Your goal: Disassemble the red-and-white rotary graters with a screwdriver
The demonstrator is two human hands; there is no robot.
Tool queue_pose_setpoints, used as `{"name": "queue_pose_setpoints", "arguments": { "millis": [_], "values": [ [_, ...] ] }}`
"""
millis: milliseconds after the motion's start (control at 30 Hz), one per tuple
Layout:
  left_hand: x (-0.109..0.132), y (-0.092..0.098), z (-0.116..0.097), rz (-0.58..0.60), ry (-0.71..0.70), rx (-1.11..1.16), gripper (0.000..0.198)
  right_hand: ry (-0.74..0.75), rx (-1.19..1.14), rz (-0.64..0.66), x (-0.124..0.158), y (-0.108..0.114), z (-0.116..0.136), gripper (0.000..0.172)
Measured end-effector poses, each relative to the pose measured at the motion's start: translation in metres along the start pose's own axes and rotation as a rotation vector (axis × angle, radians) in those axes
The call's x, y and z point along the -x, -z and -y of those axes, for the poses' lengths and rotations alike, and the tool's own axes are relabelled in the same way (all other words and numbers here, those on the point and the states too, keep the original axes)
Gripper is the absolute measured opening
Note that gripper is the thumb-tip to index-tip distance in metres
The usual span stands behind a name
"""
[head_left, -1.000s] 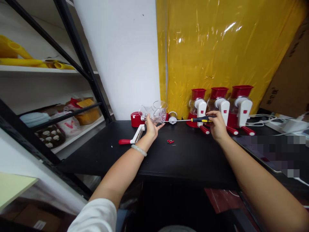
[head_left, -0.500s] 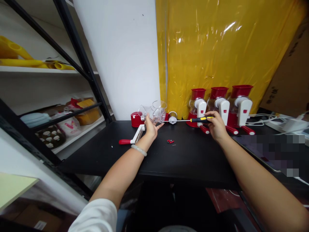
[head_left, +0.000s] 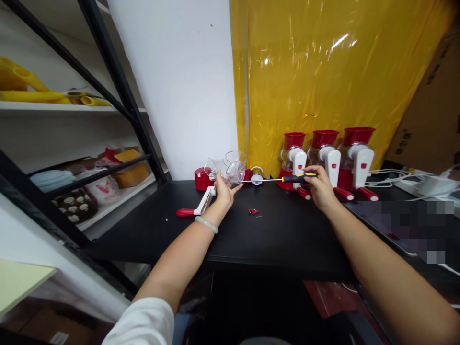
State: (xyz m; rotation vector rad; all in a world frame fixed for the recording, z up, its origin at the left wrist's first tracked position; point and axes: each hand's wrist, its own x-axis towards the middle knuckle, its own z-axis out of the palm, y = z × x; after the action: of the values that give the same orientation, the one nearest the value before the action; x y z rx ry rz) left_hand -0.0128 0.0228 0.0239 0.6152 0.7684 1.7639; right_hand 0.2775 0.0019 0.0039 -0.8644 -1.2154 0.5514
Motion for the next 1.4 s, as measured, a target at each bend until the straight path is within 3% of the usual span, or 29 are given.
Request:
{"name": "queue_pose_setpoints", "arguments": {
  "millis": [167, 333, 500, 700, 833, 1000, 1067, 1233, 1400],
  "values": [
    [0.0000, 0.0004, 0.0012, 0.006, -0.006, -0.004, 0.047, -0.075, 0.187, -0.012, 0.0038, 0.0012, 0.0064, 0.051],
    [-0.0009, 0.0003, -0.0004, -0.016, -0.007, -0.002, 0.048, -0.069, 0.083, 0.001, 0.0035, -0.0020, 0.0059, 0.032],
    [0.0000, -0.0013, -0.0010, -0.024, -0.009, -0.010, 0.045, 0.030, 0.052, 0.034, 0.0008, 0.0003, 0.0020, 0.031],
    [0.0020, -0.0007, -0.0007, -0.016, -0.009, 0.014, 0.046, -0.006, 0.208, -0.028, 0.0045, 0.0011, 0.0038, 0.047],
    [0.0026, 0.0006, -0.0010, 0.003, -0.013, 0.007, 0.044, -0.009, 0.097, -0.016, 0.0034, -0.0020, 0.0014, 0.037],
    [0.0041, 0.0000, -0.0007, 0.021, -0.015, 0.029, 0.052, 0.028, -0.069, 0.018, 0.0020, -0.0010, -0.0004, 0.035],
    [0.0044, -0.0004, -0.0004, 0.019, -0.014, 0.023, 0.053, 0.035, 0.001, -0.017, 0.0026, 0.0013, 0.0002, 0.031],
    [0.0038, -0.0008, -0.0003, -0.001, -0.034, 0.007, 0.051, -0.081, 0.202, -0.054, 0.0050, 0.0013, 0.0024, 0.044],
    [0.0056, -0.0025, -0.0010, -0.010, -0.039, 0.011, 0.053, -0.151, -0.054, -0.044, 0.0036, -0.0065, 0.0037, 0.038]
  ]
}}
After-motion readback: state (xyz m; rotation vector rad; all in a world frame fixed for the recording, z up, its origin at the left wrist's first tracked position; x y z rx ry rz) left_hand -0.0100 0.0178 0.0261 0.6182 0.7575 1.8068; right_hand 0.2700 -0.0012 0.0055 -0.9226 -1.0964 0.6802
